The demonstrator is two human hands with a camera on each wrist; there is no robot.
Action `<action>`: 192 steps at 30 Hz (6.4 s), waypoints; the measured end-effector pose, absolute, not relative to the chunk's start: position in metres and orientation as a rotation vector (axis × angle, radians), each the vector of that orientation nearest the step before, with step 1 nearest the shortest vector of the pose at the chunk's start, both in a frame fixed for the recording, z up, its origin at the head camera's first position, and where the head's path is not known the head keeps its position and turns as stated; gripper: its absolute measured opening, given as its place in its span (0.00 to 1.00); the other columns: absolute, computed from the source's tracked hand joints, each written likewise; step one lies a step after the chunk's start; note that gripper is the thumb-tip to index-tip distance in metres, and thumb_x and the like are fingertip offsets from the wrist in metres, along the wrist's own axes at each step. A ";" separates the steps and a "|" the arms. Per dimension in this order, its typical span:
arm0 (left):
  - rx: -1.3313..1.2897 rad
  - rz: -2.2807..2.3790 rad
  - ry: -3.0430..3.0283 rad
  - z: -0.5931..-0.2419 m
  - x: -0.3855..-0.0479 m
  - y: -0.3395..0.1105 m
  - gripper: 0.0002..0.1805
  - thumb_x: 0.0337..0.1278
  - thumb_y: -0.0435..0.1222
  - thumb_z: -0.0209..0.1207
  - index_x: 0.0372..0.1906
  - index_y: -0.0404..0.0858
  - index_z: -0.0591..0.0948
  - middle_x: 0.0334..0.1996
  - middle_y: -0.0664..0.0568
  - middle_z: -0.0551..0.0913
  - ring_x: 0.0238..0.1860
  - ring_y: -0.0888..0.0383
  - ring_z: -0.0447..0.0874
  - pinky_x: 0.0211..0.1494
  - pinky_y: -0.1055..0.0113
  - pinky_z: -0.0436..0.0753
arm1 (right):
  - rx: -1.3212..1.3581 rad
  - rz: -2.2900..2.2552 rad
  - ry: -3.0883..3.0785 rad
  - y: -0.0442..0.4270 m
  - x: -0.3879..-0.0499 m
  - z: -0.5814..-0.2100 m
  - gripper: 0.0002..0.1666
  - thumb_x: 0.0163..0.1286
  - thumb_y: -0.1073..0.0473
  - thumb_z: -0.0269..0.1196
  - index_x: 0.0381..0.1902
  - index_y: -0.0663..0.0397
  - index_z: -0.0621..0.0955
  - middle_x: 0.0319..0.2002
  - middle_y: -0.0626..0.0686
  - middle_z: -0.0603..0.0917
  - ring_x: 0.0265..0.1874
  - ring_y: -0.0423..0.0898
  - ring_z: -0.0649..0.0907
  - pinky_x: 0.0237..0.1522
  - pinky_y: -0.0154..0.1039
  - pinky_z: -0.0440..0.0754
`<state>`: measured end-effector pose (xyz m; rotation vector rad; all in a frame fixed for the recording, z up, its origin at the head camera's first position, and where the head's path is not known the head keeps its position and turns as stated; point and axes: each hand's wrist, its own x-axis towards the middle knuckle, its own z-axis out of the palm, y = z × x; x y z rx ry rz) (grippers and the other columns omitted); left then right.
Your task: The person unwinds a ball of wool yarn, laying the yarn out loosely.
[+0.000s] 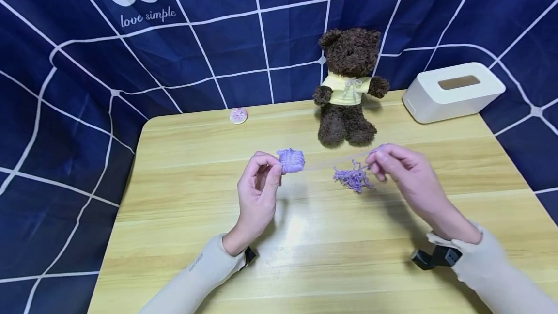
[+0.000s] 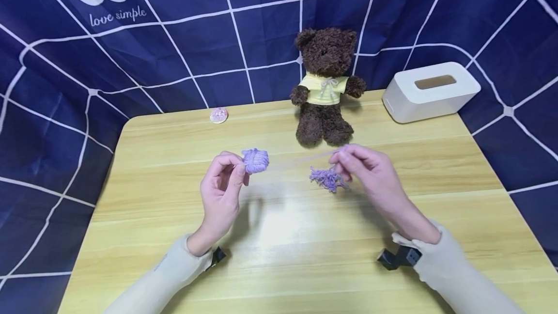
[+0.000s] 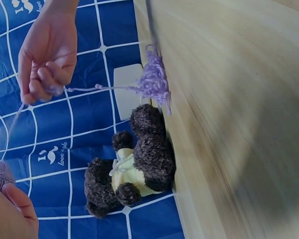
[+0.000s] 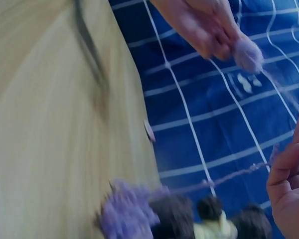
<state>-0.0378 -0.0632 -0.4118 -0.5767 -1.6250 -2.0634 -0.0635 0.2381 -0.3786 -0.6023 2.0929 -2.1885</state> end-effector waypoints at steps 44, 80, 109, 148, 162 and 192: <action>-0.605 -2.053 -1.635 -0.412 -0.039 -0.068 0.08 0.82 0.26 0.57 0.46 0.21 0.75 0.38 0.41 0.74 0.34 0.54 0.73 0.38 0.72 0.78 | 0.212 -2.199 2.202 0.395 -0.094 -0.425 0.17 0.86 0.65 0.58 0.41 0.52 0.92 0.34 0.44 0.91 0.30 0.36 0.85 0.28 0.27 0.82; -0.827 -2.219 -1.689 -0.415 -0.040 -0.072 0.03 0.78 0.20 0.57 0.48 0.21 0.78 0.45 0.30 0.77 0.37 0.48 0.85 0.42 0.61 0.91 | -0.484 -1.774 2.443 0.217 -0.057 -0.387 0.09 0.86 0.63 0.61 0.55 0.61 0.85 0.38 0.58 0.85 0.32 0.47 0.82 0.32 0.36 0.83; -0.575 -2.344 -1.706 -0.413 -0.035 -0.058 0.13 0.74 0.18 0.57 0.59 0.17 0.77 0.49 0.44 0.81 0.47 0.57 0.82 0.52 0.71 0.88 | -0.596 -1.796 2.328 0.156 -0.046 -0.387 0.18 0.74 0.64 0.73 0.59 0.55 0.85 0.30 0.54 0.81 0.26 0.47 0.78 0.28 0.35 0.78; -0.496 -2.242 -1.644 -0.411 -0.040 -0.066 0.10 0.75 0.28 0.67 0.46 0.20 0.85 0.44 0.36 0.83 0.48 0.51 0.83 0.58 0.58 0.90 | -0.590 -1.848 2.342 0.152 -0.050 -0.391 0.06 0.77 0.65 0.71 0.49 0.57 0.87 0.31 0.55 0.84 0.25 0.46 0.77 0.25 0.34 0.76; -0.550 -2.145 -1.688 -0.415 -0.039 -0.079 0.03 0.74 0.22 0.64 0.44 0.24 0.85 0.43 0.37 0.82 0.47 0.51 0.81 0.54 0.67 0.86 | -0.659 -2.311 2.204 0.205 -0.057 -0.389 0.13 0.83 0.77 0.53 0.40 0.74 0.83 0.23 0.57 0.77 0.19 0.46 0.71 0.17 0.35 0.69; -0.646 -2.121 -1.656 -0.416 -0.038 -0.082 0.04 0.77 0.24 0.62 0.45 0.24 0.84 0.44 0.33 0.81 0.45 0.51 0.82 0.51 0.70 0.85 | -0.057 -1.477 2.659 0.340 -0.080 -0.431 0.09 0.87 0.55 0.61 0.56 0.46 0.86 0.36 0.40 0.87 0.29 0.41 0.81 0.25 0.36 0.77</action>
